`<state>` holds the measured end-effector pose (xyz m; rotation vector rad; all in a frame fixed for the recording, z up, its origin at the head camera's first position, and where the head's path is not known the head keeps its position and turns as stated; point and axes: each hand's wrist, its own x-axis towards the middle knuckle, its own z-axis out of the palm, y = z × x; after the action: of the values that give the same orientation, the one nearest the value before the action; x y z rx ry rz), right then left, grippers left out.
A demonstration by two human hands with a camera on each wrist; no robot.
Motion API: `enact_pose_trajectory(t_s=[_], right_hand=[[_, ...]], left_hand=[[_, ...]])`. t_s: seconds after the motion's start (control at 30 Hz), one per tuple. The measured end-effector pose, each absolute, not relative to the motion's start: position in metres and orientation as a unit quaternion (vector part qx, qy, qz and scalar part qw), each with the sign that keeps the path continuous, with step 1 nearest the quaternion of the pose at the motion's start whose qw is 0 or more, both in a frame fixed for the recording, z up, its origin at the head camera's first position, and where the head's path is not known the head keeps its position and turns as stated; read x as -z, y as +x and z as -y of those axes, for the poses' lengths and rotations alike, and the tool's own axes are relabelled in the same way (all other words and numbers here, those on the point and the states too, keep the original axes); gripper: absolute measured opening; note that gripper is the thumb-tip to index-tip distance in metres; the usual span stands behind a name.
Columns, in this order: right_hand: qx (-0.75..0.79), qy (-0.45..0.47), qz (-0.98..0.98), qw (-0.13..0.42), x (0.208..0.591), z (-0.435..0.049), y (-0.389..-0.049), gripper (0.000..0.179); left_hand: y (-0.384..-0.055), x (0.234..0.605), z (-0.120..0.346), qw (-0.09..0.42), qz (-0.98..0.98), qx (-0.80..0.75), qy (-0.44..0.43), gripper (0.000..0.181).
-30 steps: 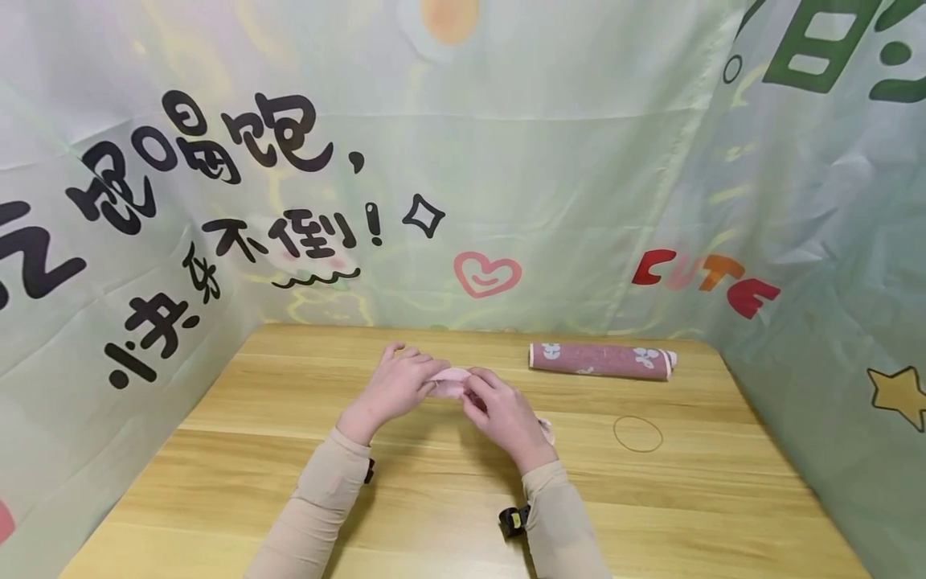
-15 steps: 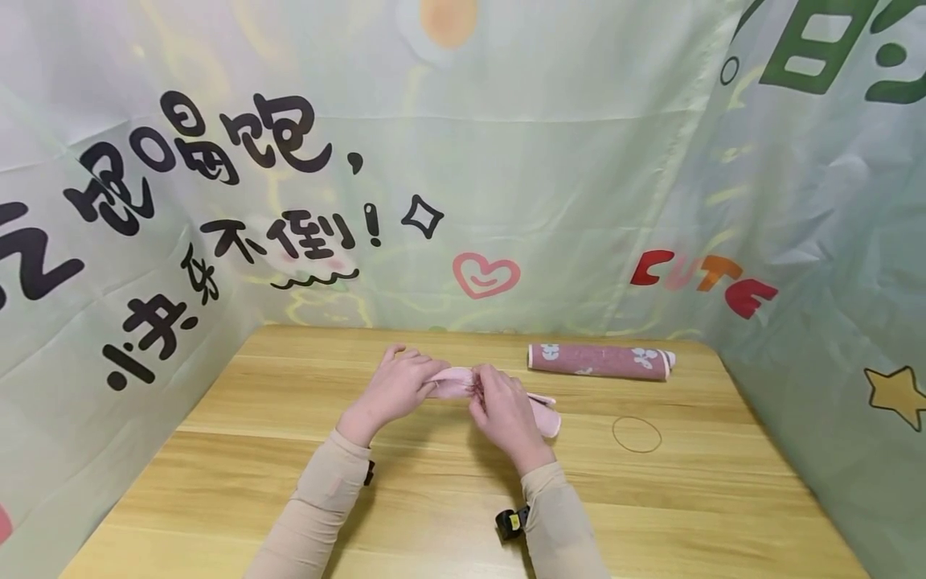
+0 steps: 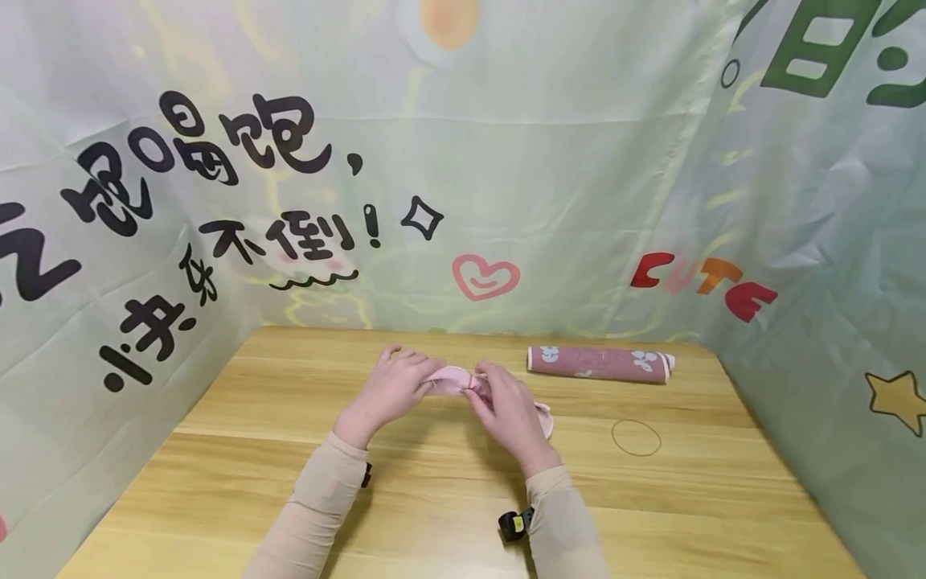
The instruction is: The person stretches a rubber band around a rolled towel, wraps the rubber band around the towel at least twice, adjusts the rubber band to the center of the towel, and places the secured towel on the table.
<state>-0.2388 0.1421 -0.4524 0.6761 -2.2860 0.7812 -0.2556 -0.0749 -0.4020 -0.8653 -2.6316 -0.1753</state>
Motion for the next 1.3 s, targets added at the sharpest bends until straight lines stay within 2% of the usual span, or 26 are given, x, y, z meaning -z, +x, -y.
enact_pose_trajectory(t_s=[0.07,0.17,0.4,0.53,0.8,1.03,1.2,1.3], right_hand=[[-0.299,0.274,0.845,0.349,0.453,-0.138,-0.24,0.025],[-0.31,0.281,0.827,0.376,0.452,-0.132,-0.24,0.017],[-0.334,0.214,0.818,0.417,0.453,-0.122,-0.24,0.019],[-0.337,0.179,0.825,0.416,0.454,-0.121,-0.24,0.019],[-0.402,0.144,0.826,0.368,0.451,-0.127,-0.237,0.011],[-0.348,0.107,0.834,0.414,0.45,-0.125,-0.235,0.006],[-0.299,0.075,0.833,0.46,0.448,-0.129,-0.235,0.004],[-0.293,0.053,0.831,0.47,0.448,-0.133,-0.236,0.004]], left_hand=[[-0.256,0.401,0.074,0.185,0.932,0.066,-0.304,0.029],[-0.255,0.4,0.072,0.19,0.935,0.072,-0.291,0.028],[-0.254,0.4,0.066,0.193,0.937,0.071,-0.281,0.028],[-0.252,0.402,0.064,0.195,0.933,0.073,-0.293,0.027],[-0.252,0.404,0.064,0.179,0.923,0.093,-0.327,0.029],[-0.251,0.403,0.061,0.172,0.909,0.112,-0.362,0.031],[-0.249,0.403,0.057,0.185,0.901,0.102,-0.378,0.03],[-0.248,0.403,0.056,0.194,0.897,0.1,-0.383,0.03]])
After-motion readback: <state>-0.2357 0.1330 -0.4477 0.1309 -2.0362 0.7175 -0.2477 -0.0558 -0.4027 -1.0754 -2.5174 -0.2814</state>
